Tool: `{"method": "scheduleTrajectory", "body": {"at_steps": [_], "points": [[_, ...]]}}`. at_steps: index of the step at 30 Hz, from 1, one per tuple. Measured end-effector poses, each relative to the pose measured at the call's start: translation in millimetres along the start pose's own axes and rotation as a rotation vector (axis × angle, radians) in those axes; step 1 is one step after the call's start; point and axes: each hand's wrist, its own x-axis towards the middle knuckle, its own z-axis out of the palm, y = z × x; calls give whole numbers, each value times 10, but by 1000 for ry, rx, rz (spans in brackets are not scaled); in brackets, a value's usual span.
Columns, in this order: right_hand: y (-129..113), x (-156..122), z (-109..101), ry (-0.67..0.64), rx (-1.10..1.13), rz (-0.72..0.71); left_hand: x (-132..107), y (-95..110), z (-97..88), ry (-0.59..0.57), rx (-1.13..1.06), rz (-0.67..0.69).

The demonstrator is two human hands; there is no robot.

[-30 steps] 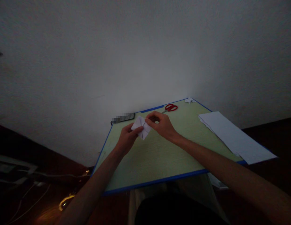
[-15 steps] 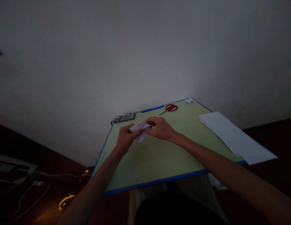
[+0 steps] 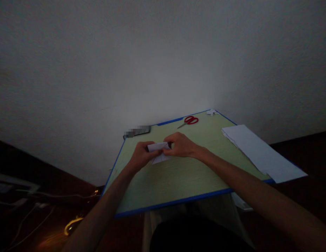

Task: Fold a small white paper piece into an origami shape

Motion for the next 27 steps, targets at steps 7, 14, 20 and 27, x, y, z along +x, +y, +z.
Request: {"method": "scheduleTrajectory", "body": {"at_steps": [7,14,20,27], "points": [[-41,-3,-37,-22,-130,-65,3,47,16,-25,-57,-58],[-78,18,-36,-107,-113,-25,-16,41,16,-73,-40,-64],[-81,24,-53,-157,-52,-10,-25,66,12,-101,-34,-29],[-41,35,-160,-180,88,-49,-5,53,-46,-88,-94,-70]]}}
